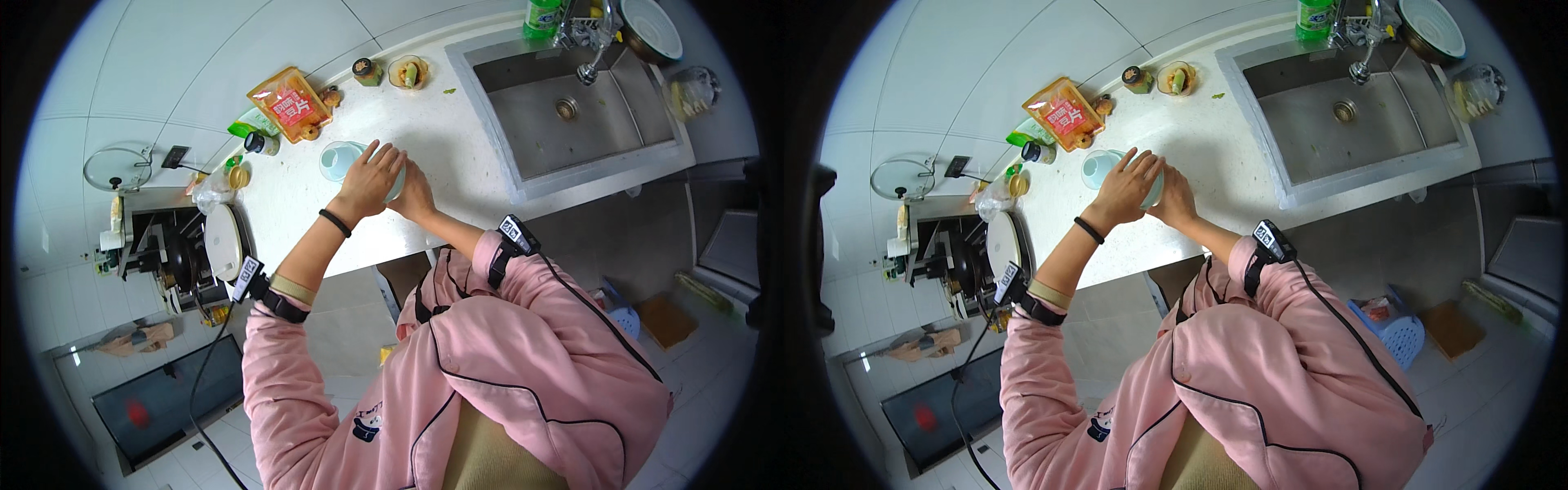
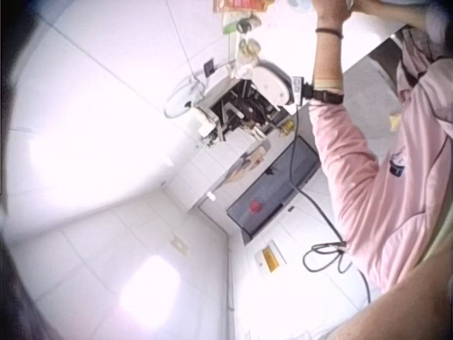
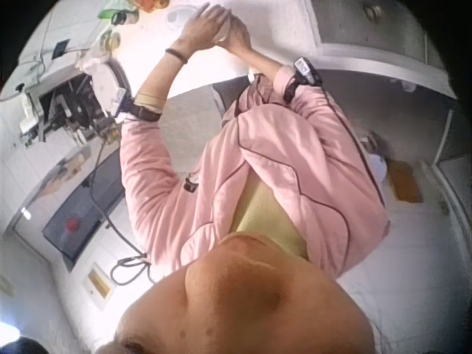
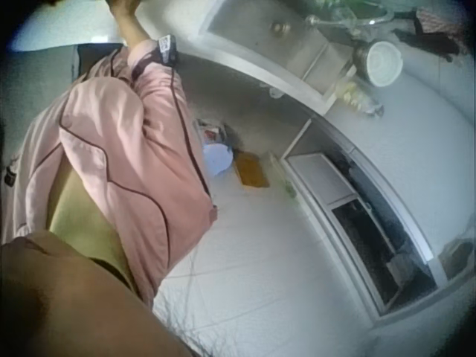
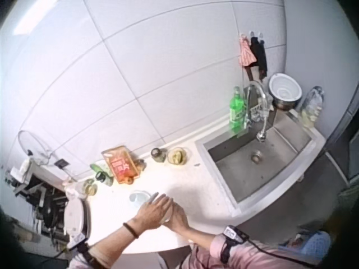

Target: The person washes a wooden cutting board under running water, then retrieves a bowl and a bag of rice from a cabinet. They pour rice into the bowl and place the bowl on the counter.

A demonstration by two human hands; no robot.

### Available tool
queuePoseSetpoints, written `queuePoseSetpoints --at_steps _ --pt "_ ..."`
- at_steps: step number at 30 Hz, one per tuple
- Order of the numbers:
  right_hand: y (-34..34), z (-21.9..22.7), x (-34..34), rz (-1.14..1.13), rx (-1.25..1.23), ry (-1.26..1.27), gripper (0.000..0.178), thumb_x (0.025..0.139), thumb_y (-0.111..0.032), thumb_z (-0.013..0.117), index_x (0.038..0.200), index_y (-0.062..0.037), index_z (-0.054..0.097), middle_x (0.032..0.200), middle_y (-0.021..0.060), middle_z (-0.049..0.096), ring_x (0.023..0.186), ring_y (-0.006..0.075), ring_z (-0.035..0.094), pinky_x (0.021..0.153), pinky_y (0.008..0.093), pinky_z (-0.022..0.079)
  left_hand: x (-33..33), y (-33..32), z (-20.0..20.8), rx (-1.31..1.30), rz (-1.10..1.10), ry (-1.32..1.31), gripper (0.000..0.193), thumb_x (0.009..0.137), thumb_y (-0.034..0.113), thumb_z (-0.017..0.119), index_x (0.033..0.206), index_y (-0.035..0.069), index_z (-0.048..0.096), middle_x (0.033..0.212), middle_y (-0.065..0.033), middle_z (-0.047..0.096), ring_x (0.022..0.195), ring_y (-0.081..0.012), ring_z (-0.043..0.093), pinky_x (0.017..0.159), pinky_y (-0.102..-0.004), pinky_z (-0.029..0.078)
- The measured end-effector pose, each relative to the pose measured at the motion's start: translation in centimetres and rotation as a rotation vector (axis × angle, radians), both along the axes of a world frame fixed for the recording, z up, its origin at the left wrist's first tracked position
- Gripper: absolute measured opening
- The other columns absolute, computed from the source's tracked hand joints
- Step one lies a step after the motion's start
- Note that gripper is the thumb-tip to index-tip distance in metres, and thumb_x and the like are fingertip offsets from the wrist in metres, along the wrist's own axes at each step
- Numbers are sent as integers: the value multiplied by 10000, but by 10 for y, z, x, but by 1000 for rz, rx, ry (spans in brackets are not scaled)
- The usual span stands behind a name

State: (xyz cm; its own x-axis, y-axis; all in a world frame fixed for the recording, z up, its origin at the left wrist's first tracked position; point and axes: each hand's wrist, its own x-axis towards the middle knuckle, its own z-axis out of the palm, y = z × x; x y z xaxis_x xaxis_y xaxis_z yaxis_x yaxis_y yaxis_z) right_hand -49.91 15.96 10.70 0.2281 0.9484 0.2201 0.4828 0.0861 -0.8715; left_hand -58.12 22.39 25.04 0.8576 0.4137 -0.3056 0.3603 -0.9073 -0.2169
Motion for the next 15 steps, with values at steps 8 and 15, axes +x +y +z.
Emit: queuePoseSetpoints --at_steps 8,15 --pt "6 -3 1 4 -71 70 995 561 -260 882 1348 -18 324 1268 196 481 1200 358 481 1006 423 426 4 16 12 -237 25 -82 905 514 259 859 1261 -22 431 1174 -132 511 1152 -285 510 1045 -344 401" --pt "3 7 -2 -21 -102 91 1015 548 -256 886 1360 -55 312 1300 190 462 1214 360 471 1017 431 419 -5 20 20 -162 -69 -40 975 523 327 873 1308 -16 409 1212 -116 493 1177 -276 488 1092 -370 352"
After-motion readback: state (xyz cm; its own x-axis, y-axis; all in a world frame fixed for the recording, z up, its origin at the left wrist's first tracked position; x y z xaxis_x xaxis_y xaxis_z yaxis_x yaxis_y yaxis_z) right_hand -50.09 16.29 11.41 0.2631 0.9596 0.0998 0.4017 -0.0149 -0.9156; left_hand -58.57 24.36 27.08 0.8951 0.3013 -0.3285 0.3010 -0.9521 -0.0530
